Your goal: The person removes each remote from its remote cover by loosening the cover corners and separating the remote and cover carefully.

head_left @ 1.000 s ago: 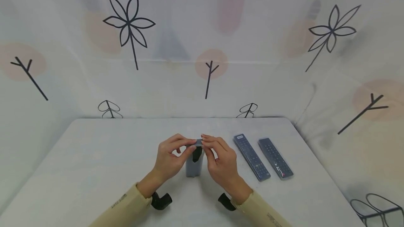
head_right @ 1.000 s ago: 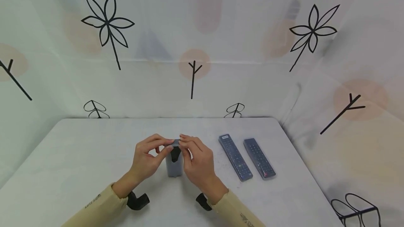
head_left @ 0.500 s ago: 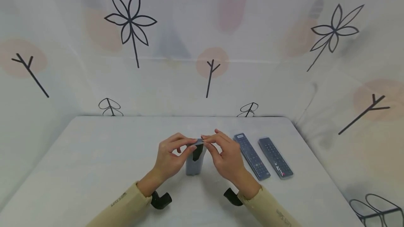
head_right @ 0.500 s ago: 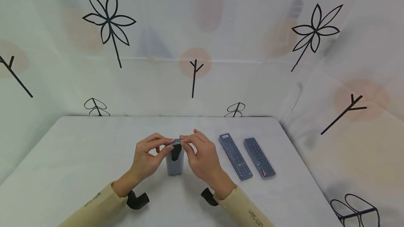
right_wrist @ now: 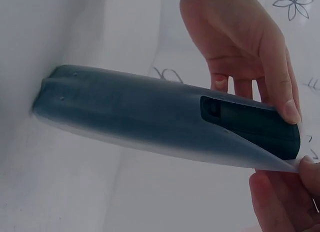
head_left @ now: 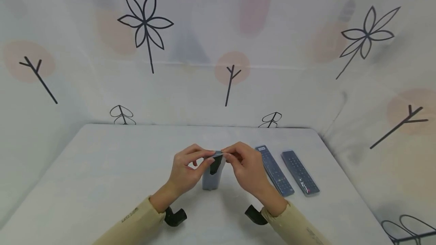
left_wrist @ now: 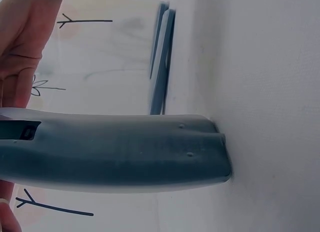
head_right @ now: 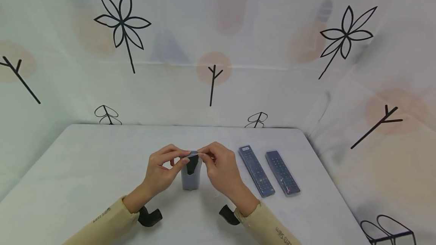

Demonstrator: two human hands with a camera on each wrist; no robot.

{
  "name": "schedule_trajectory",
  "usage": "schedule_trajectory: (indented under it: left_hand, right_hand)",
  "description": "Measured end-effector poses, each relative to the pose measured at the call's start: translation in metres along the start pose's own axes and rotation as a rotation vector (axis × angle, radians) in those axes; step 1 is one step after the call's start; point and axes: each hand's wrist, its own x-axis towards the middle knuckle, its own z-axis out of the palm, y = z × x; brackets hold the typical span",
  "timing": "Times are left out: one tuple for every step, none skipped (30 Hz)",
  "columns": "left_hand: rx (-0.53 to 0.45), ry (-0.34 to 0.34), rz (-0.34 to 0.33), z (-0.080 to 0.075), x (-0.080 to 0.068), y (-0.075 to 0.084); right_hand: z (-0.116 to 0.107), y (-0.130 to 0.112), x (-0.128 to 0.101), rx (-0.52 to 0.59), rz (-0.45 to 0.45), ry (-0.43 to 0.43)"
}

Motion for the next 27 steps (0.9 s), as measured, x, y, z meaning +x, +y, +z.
schedule_trajectory:
  left_hand:
    - [0.001,-0.002,-0.007,0.000,0.000,0.000]
    - [0.003,-0.005,-0.013,0.000,0.000,0.000]
    - [0.005,-0.008,-0.018,0.000,-0.001,-0.001]
    - [0.006,-0.010,-0.022,0.000,-0.001,-0.001]
    - [0.009,-0.011,-0.024,0.000,-0.001,-0.001]
    - [0.011,-0.012,-0.024,0.000,-0.002,-0.001]
    - [0.012,-0.013,-0.025,0.000,-0.002,-0.001]
    - [0.013,-0.013,-0.025,0.000,-0.002,-0.001]
    - [0.013,-0.013,-0.025,0.000,-0.002,-0.001]
    - [0.013,-0.012,-0.025,0.000,-0.002,-0.001]
    - [0.013,-0.011,-0.025,0.000,-0.002,-0.001]
    - [0.012,-0.010,-0.026,0.000,-0.002,-0.001]
    - [0.010,-0.009,-0.028,0.000,-0.002,-0.001]
    - [0.008,-0.007,-0.029,0.001,-0.002,-0.001]
    - [0.008,-0.005,-0.030,0.001,-0.002,-0.001]
    - [0.006,-0.003,-0.030,0.001,-0.002,-0.001]
    - [0.003,0.000,-0.029,0.002,-0.002,-0.001]
    - [0.000,0.002,-0.027,0.002,-0.003,-0.001]
    - [-0.002,0.005,-0.025,0.003,-0.003,-0.001]
    - [-0.003,0.008,-0.024,0.003,-0.003,-0.001]
    - [-0.004,0.011,-0.024,0.003,-0.003,-0.001]
    - [-0.006,0.013,-0.023,0.004,-0.003,-0.002]
    - [-0.006,0.015,-0.023,0.004,-0.002,-0.002]
    - [-0.004,0.016,-0.025,0.004,-0.002,-0.002]
    - [-0.002,0.016,-0.028,0.003,-0.002,-0.002]
    - [0.000,0.015,-0.030,0.002,-0.001,-0.002]
    - [0.004,0.012,-0.032,0.002,-0.001,-0.002]
  right_hand:
    - [0.000,0.000,0.000,0.020,0.026,-0.003]
    - [0.000,0.000,0.000,0.037,0.055,-0.008]
    - [0.000,-0.001,0.001,0.051,0.084,-0.013]
    - [0.000,-0.002,0.001,0.066,0.116,-0.021]
    - [-0.001,-0.003,0.002,0.082,0.149,-0.029]
    - [-0.001,-0.004,0.003,0.094,0.181,-0.035]
    - [-0.002,-0.006,0.003,0.105,0.215,-0.042]
    - [-0.002,-0.007,0.004,0.114,0.247,-0.049]
    - [-0.002,-0.008,0.005,0.125,0.280,-0.055]
    - [-0.003,-0.009,0.006,0.141,0.318,-0.061]
    - [-0.003,-0.010,0.007,0.159,0.358,-0.065]
    - [-0.004,-0.011,0.007,0.178,0.401,-0.069]
    - [-0.004,-0.012,0.008,0.203,0.446,-0.071]
    - [-0.005,-0.013,0.009,0.228,0.490,-0.075]
    - [-0.005,-0.014,0.009,0.256,0.536,-0.078]
    - [-0.006,-0.015,0.010,0.284,0.581,-0.081]
    - [-0.006,-0.016,0.010,0.306,0.619,-0.084]
    - [-0.007,-0.017,0.011,0.324,0.651,-0.086]
    - [-0.007,-0.017,0.011,0.341,0.676,-0.088]
    - [-0.008,-0.017,0.012,0.352,0.694,-0.090]
    - [-0.008,-0.017,0.012,0.361,0.709,-0.091]
    - [-0.008,-0.017,0.013,0.370,0.719,-0.091]
    - [-0.008,-0.017,0.013,0.379,0.726,-0.092]
    - [-0.008,-0.017,0.014,0.389,0.735,-0.092]
    - [-0.008,-0.017,0.015,0.401,0.743,-0.092]
    - [-0.008,-0.017,0.015,0.411,0.749,-0.092]
    - [-0.007,-0.017,0.016,0.423,0.758,-0.092]
